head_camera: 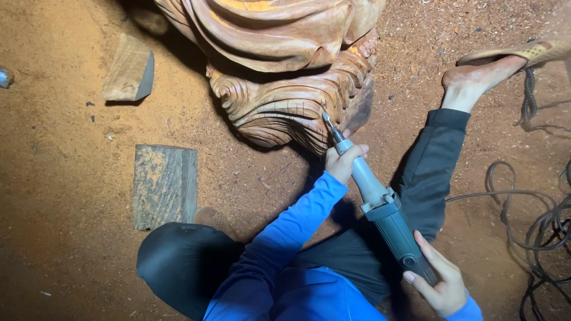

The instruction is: The person uses a rotary tool to carve intricate details into a large wooden sculpture while sitting on the ground.

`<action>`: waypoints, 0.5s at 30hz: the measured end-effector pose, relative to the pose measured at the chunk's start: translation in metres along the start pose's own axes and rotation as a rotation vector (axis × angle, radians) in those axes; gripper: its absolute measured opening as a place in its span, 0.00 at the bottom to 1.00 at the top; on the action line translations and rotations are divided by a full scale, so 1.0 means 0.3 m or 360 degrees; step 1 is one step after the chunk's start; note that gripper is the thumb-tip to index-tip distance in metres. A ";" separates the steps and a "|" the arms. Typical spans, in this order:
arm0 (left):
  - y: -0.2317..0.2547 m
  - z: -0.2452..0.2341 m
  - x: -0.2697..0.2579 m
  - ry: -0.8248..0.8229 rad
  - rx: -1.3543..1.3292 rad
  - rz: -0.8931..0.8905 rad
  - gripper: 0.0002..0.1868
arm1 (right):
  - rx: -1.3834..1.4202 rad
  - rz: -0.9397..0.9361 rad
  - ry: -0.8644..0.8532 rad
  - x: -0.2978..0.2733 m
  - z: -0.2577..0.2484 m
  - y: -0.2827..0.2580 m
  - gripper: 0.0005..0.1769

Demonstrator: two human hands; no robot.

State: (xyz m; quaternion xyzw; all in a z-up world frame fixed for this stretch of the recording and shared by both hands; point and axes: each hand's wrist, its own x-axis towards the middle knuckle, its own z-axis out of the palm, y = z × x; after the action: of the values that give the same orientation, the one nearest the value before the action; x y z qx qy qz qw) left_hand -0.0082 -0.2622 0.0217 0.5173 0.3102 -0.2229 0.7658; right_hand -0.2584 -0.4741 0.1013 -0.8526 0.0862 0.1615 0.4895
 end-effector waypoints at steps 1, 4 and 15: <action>0.023 0.002 -0.012 0.0005 0.0038 -0.0023 0.43 | 0.0011 -0.0051 0.0028 0.001 0.007 -0.005 0.50; 0.048 0.011 -0.018 0.0018 -0.0007 -0.0040 0.41 | 0.0003 -0.0114 0.0064 0.004 0.018 -0.018 0.50; 0.034 -0.001 -0.017 0.0002 -0.0108 -0.0063 0.50 | -0.0126 -0.0002 0.0158 -0.021 0.041 -0.044 0.49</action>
State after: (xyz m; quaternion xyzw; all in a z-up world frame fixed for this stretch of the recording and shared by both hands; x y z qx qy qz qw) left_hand -0.0050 -0.2581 0.0319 0.4850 0.3284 -0.2271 0.7780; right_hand -0.2626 -0.4569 0.1085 -0.8783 0.1033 0.1219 0.4506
